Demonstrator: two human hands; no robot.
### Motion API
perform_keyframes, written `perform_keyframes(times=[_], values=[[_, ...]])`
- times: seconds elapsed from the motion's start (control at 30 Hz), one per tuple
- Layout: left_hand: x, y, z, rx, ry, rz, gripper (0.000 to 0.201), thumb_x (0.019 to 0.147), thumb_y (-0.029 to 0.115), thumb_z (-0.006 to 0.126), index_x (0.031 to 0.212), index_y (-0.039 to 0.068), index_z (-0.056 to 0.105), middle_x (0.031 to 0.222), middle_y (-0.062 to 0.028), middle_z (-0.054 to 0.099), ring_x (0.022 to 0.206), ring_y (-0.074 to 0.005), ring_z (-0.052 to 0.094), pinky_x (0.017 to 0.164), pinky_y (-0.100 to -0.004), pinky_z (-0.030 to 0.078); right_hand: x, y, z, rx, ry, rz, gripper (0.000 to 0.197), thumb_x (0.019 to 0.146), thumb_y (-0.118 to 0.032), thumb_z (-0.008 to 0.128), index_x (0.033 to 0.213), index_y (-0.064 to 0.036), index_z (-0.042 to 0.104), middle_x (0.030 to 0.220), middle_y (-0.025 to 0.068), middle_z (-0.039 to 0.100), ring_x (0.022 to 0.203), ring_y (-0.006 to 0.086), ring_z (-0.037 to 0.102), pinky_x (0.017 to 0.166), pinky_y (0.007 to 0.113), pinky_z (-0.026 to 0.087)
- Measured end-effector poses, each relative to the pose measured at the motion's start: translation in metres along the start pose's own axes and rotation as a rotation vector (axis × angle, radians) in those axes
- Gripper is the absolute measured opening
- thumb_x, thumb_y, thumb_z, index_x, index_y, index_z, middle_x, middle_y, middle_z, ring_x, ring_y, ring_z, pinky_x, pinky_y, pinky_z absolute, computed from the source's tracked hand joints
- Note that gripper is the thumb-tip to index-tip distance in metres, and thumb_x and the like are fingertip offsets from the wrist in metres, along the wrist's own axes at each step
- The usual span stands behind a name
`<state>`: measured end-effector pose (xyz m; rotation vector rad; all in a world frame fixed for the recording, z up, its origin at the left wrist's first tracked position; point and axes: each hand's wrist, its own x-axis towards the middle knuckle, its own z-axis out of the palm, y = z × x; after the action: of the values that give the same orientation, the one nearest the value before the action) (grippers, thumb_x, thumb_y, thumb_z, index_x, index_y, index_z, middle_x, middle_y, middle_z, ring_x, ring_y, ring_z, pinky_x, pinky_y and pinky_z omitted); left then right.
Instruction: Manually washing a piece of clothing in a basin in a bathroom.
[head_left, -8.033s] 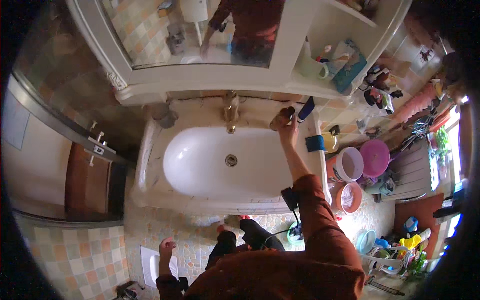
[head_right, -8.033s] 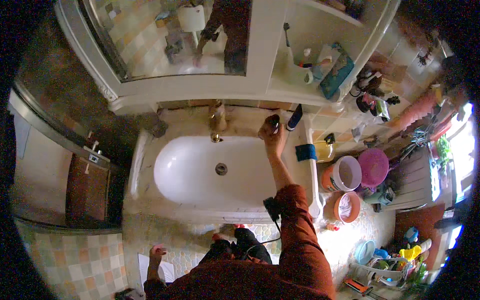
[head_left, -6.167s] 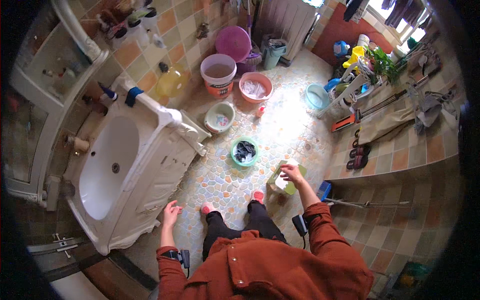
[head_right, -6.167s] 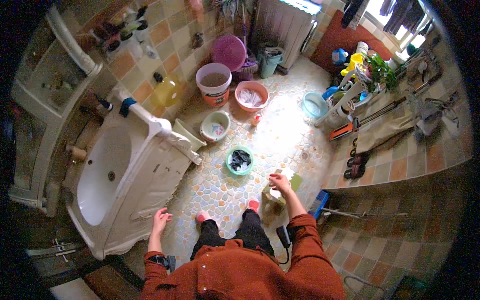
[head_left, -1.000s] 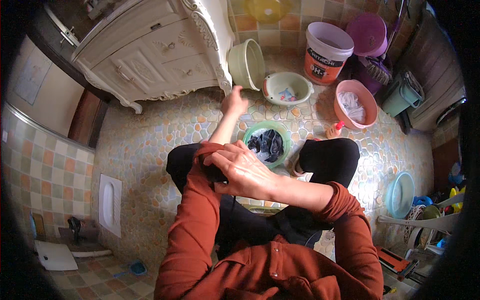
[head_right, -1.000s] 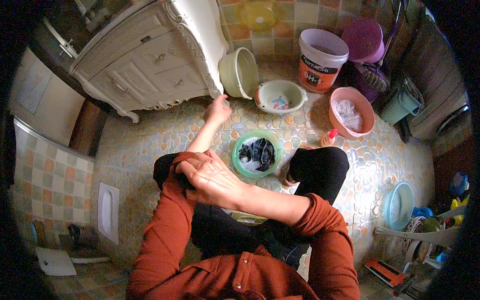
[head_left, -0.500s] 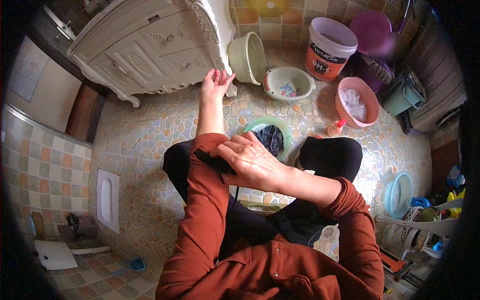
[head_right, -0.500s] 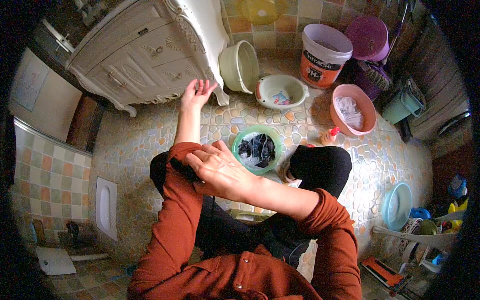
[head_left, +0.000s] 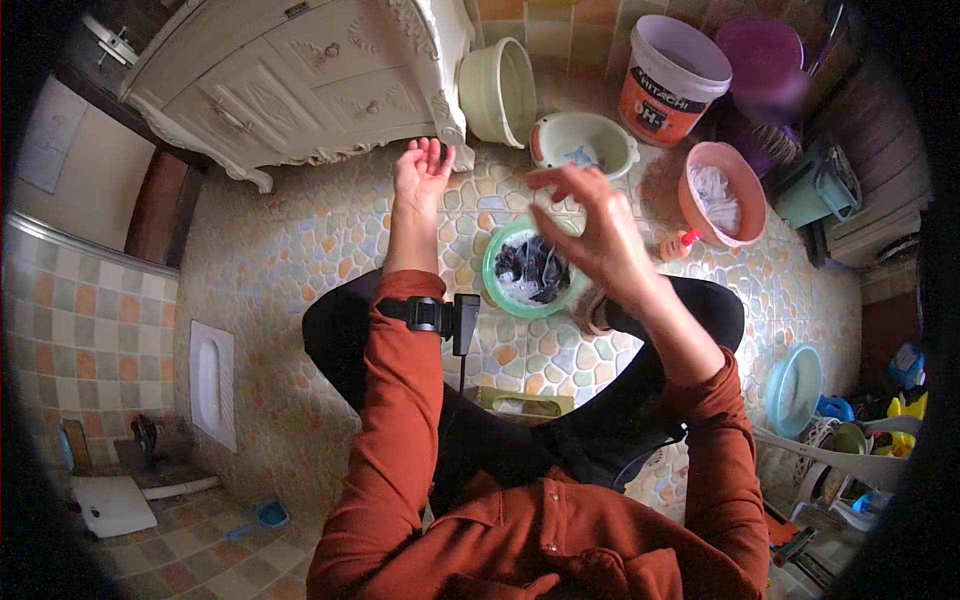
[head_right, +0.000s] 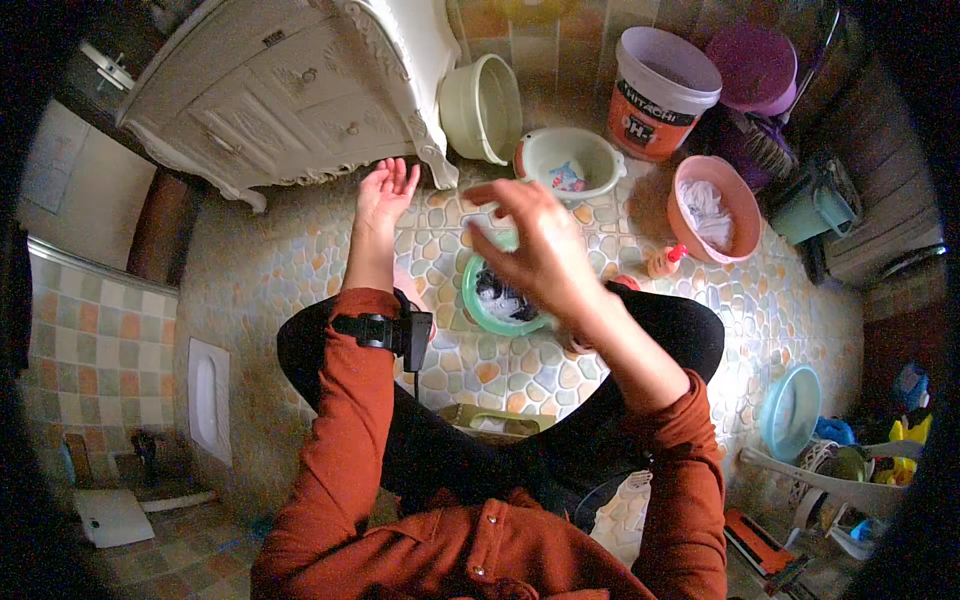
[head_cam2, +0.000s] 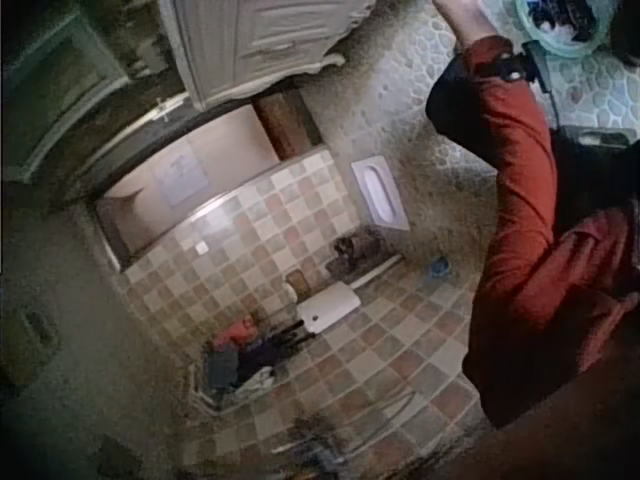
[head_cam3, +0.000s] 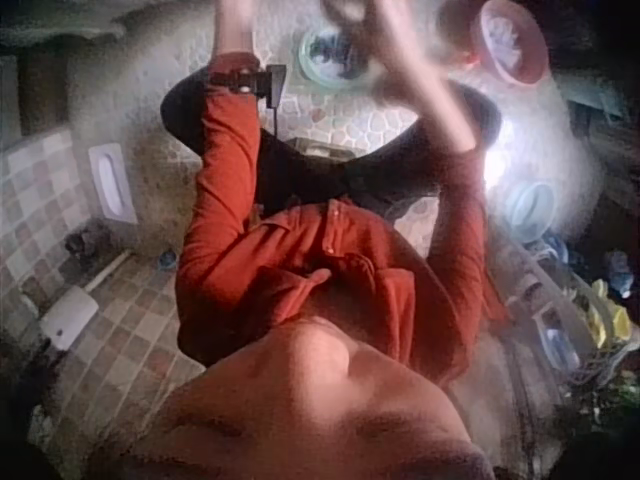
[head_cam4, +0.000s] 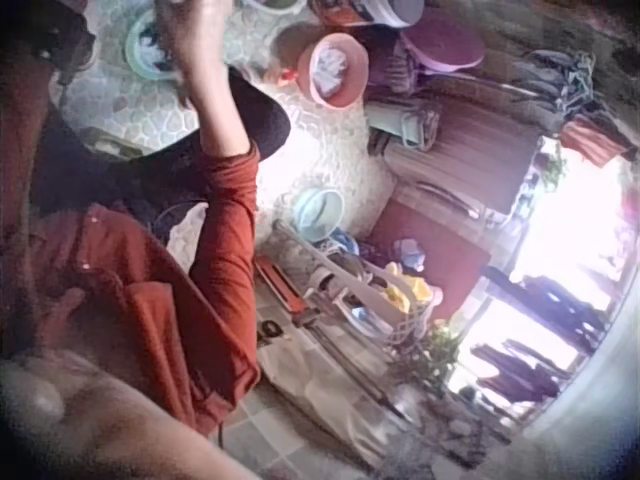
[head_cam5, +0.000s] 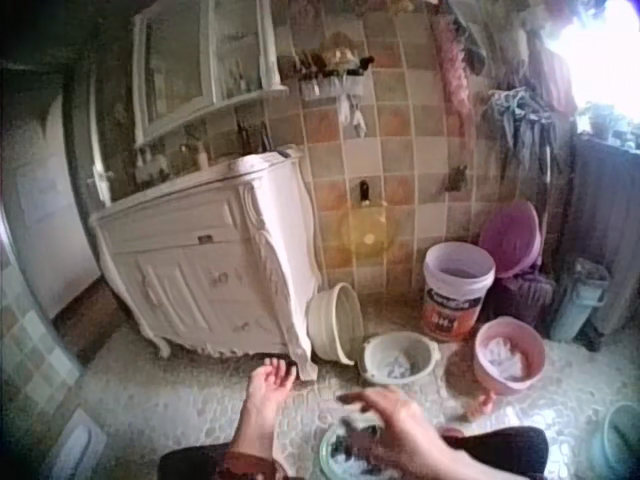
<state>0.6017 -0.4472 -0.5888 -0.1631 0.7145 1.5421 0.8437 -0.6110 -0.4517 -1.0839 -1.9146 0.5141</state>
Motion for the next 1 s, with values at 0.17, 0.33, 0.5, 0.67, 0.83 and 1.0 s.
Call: perform_keyframes(times=[0.17,0.33,0.5,0.67,0.83,1.0], values=[[-0.009,-0.001,-0.013,0.082,-0.004,0.004,0.026,0.080,-0.002,0.049,0.101,0.013,0.056,0.099,-0.0014,0.059,0.095,-0.0206,0.058,0.090,-0.0521,0.048,-0.013,0.120,0.031,0.155,-0.154,0.295,0.024,0.082,-0.013,0.060,0.103,-0.0019,0.063,0.089,0.0119,0.068,0.079,0.0212,0.065,0.069,0.033,0.051],[-0.032,-0.030,-0.015,0.276,-0.181,-0.161,0.026,0.086,0.004,0.051,0.110,0.013,0.059,0.097,-0.0003,0.059,0.096,-0.0178,0.058,0.094,-0.0453,0.047,-0.075,0.242,0.083,0.355,-0.330,0.728,0.024,0.081,-0.010,0.060,0.103,-0.0006,0.064,0.085,0.0084,0.067,0.069,0.0146,0.062,0.060,0.028,0.048],[-0.051,-0.042,-0.006,0.420,-0.456,-0.213,0.028,0.089,0.014,0.052,0.118,0.014,0.056,0.098,-0.0008,0.060,0.097,-0.0174,0.058,0.092,-0.0431,0.048,-0.109,0.277,0.125,0.663,-0.336,1.269,0.024,0.083,-0.020,0.061,0.104,-0.0099,0.065,0.091,-0.0007,0.067,0.076,0.0104,0.060,0.069,0.028,0.046],[-0.014,-0.078,-0.042,0.674,-0.325,-0.198,0.031,0.089,0.016,0.053,0.119,0.010,0.054,0.098,-0.0062,0.061,0.091,-0.0196,0.062,0.082,-0.0381,0.053,-0.147,0.311,0.161,0.573,-0.245,1.400,0.023,0.082,-0.017,0.061,0.103,-0.0098,0.064,0.088,-0.0008,0.066,0.072,0.0118,0.062,0.064,0.027,0.044],[0.050,-0.143,-0.149,1.014,0.058,-0.339,0.026,0.088,0.015,0.050,0.112,0.014,0.059,0.096,-0.0035,0.063,0.089,-0.0174,0.063,0.078,-0.0363,0.050,-0.181,0.351,0.194,0.395,-0.061,1.279,0.042,0.075,-0.008,0.058,0.115,0.0004,0.058,0.087,0.0108,0.067,0.073,0.0245,0.064,0.066,0.034,0.052],[0.084,-0.181,-0.251,1.897,-0.243,0.272,0.039,0.084,0.018,0.057,0.121,0.009,0.053,0.115,-0.0127,0.057,0.108,-0.0317,0.053,0.092,-0.0448,0.041,-0.179,0.348,0.235,0.066,-0.277,0.792,0.084,0.069,-0.007,0.062,0.143,-0.0135,0.023,0.144,0.0324,0.018,0.132,0.0472,0.024,0.105,0.045,0.031]])
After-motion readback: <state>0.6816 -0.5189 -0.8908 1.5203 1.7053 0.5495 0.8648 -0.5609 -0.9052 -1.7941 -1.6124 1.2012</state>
